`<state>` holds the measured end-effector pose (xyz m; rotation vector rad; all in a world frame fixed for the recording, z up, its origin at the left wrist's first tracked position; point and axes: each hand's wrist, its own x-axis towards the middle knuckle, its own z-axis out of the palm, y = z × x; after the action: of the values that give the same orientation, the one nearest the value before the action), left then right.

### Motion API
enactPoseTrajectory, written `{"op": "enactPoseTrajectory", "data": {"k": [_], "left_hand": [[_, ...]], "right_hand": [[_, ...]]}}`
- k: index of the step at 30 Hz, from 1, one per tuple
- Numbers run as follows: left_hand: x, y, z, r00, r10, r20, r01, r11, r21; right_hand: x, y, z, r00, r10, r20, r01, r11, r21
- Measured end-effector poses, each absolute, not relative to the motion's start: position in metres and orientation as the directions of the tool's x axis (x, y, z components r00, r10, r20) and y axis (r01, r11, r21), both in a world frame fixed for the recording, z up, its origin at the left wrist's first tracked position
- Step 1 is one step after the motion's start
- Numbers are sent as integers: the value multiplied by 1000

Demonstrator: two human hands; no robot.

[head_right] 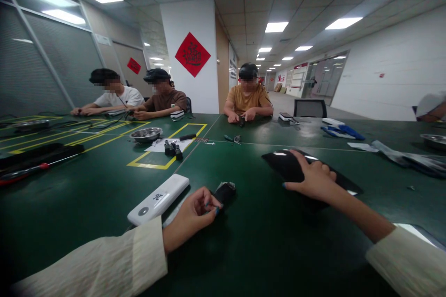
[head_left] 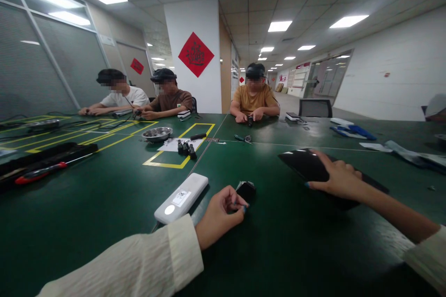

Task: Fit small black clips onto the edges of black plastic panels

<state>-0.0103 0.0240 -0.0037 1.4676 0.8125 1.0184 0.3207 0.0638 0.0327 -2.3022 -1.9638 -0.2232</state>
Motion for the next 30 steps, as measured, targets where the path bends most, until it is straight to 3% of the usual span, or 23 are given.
{"op": "enactPoseTrajectory", "data": {"k": [3, 9, 18, 21, 25, 30], "left_hand": [[-9, 25, -3, 337, 936, 105, -45, -95, 994], [-7, 25, -3, 332, 928, 169, -21, -172, 985], [-8, 23, 1, 275, 950, 150, 21, -161, 987], [-8, 26, -3, 236, 959, 159, -9, -161, 987], [-8, 28, -8, 233, 950, 211, -16, -213, 977], [-7, 24, -5, 240, 938, 250, 92, -278, 956]], "right_hand": [[279, 49, 28, 67, 995, 74, 998, -66, -20], [233, 49, 15, -22, 991, 130, 999, 17, 40], [200, 38, 22, -156, 988, -5, 981, 155, 120], [194, 27, 32, -203, 978, -40, 977, 205, 52], [191, 9, 40, -400, 916, -19, 915, 398, -66], [201, 4, 45, -550, 835, -15, 822, 538, -186]]}}
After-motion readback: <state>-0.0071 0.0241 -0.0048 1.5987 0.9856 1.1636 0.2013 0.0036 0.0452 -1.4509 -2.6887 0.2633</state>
